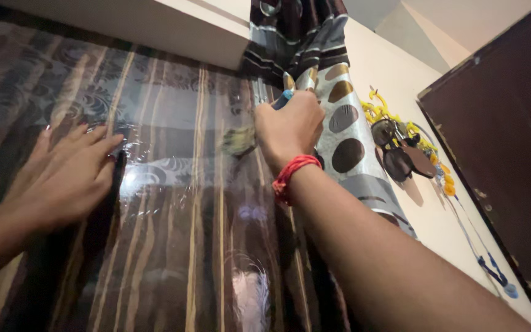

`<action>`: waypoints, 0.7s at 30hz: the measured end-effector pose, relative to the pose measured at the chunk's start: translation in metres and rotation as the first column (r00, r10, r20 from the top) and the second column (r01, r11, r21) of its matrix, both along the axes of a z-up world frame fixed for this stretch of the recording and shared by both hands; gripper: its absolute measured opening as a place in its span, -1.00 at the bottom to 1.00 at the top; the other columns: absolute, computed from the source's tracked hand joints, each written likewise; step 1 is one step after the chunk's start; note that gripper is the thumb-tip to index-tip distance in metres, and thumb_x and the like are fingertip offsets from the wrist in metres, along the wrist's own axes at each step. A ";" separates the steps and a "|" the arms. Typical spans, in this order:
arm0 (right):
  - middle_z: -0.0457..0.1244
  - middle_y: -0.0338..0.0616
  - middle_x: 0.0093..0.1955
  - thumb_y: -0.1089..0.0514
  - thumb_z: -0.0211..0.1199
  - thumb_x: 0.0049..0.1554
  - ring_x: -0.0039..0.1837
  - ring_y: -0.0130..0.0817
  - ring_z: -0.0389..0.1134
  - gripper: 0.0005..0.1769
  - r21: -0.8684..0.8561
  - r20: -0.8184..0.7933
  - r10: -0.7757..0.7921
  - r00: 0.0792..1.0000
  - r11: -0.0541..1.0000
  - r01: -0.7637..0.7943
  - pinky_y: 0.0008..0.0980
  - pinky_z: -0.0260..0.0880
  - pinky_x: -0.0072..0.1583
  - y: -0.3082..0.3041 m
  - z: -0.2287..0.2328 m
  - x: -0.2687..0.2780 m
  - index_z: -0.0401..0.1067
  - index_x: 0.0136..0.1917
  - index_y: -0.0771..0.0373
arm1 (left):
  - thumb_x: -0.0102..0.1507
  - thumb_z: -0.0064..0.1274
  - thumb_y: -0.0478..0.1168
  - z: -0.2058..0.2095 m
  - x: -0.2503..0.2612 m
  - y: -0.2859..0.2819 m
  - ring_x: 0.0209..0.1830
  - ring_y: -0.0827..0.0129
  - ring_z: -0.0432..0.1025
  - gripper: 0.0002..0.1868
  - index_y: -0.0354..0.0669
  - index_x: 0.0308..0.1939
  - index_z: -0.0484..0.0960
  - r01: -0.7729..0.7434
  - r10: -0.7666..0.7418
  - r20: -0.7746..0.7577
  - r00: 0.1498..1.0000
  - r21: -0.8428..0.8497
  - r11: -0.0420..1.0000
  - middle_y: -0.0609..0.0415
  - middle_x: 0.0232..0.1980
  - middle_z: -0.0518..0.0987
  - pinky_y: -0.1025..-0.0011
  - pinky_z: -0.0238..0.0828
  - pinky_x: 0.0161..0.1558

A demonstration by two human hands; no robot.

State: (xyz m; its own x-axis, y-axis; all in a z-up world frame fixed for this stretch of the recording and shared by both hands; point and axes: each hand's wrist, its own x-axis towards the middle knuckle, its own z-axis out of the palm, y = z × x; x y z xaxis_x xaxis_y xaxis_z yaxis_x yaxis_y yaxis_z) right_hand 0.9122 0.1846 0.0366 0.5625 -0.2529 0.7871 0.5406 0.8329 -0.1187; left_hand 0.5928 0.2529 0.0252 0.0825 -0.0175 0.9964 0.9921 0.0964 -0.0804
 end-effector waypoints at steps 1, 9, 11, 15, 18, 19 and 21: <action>0.39 0.23 -0.30 0.15 0.28 -0.11 -0.15 0.11 0.48 -0.78 0.012 0.014 -0.051 0.999 0.999 0.051 -0.05 0.45 0.01 -0.002 -0.005 0.002 0.52 -0.38 0.39 | 0.33 -0.32 -0.01 -0.004 0.003 -0.003 0.62 0.22 -0.11 -0.40 0.09 0.47 0.26 0.006 -0.006 -0.036 0.999 0.006 1.000 0.08 0.59 0.11 -0.05 -0.50 0.53; 0.38 0.21 -0.34 0.18 0.34 -0.15 -0.23 0.04 0.48 -0.85 0.087 0.301 -0.317 0.900 0.948 0.305 -0.11 0.48 -0.03 -0.023 -0.039 -0.055 0.58 -0.36 0.33 | 0.33 -0.32 -0.02 -0.007 -0.002 -0.031 0.62 0.16 -0.11 -0.39 0.01 0.48 0.25 0.084 -0.087 -0.147 0.985 -0.029 0.996 0.05 0.58 0.15 -0.08 -0.50 0.53; 0.42 0.03 -0.39 0.21 0.20 -0.05 -0.29 -0.23 0.54 -0.84 -0.077 0.428 -0.025 0.903 0.995 0.064 -0.32 0.55 -0.11 -0.030 -0.046 -0.083 0.60 -0.32 0.22 | 0.33 -0.32 0.03 0.000 -0.011 -0.039 0.61 0.20 -0.11 -0.38 0.06 0.48 0.22 0.040 -0.048 -0.099 0.994 -0.076 0.996 0.08 0.58 0.13 -0.08 -0.47 0.52; 0.42 -0.02 -0.37 0.18 0.33 -0.13 -0.28 -0.31 0.51 -0.85 0.113 0.306 0.305 0.902 0.929 -0.352 -0.36 0.51 -0.09 -0.040 -0.049 -0.129 0.64 -0.29 0.25 | 0.33 -0.29 0.03 0.011 -0.023 -0.040 0.63 0.21 -0.06 -0.35 0.08 0.53 0.22 0.049 -0.055 -0.113 0.992 -0.056 0.997 0.06 0.58 0.18 -0.12 -0.43 0.57; 0.43 -0.08 -0.42 0.17 0.33 -0.14 -0.31 -0.34 0.51 -0.87 -0.051 0.157 0.423 0.892 0.906 -0.421 -0.38 0.51 -0.11 -0.038 -0.047 -0.135 0.66 -0.34 0.22 | 0.28 -0.28 0.01 0.009 -0.036 -0.037 0.61 0.17 -0.08 -0.33 0.03 0.50 0.23 0.095 -0.093 -0.212 0.973 -0.003 0.995 0.04 0.58 0.14 -0.18 -0.44 0.51; 0.43 -0.08 -0.42 0.16 0.34 -0.14 -0.32 -0.34 0.50 -0.87 -0.067 0.126 0.397 0.909 0.918 -0.391 -0.37 0.51 -0.11 -0.033 -0.048 -0.127 0.66 -0.35 0.22 | 0.31 -0.31 0.02 0.007 -0.039 -0.036 0.62 0.20 -0.08 -0.36 0.06 0.50 0.23 0.091 -0.099 -0.174 0.980 -0.050 0.995 0.07 0.59 0.13 -0.17 -0.44 0.52; 0.41 -0.02 -0.43 0.16 0.32 -0.11 -0.32 -0.30 0.51 -0.85 -0.069 0.074 0.318 0.945 0.947 -0.313 -0.32 0.50 -0.12 -0.023 -0.052 -0.108 0.64 -0.35 0.26 | 0.36 -0.36 0.04 0.002 -0.042 -0.034 0.62 0.24 -0.08 -0.40 0.11 0.49 0.22 0.090 -0.105 -0.096 0.990 -0.145 0.985 0.13 0.60 0.11 -0.16 -0.45 0.55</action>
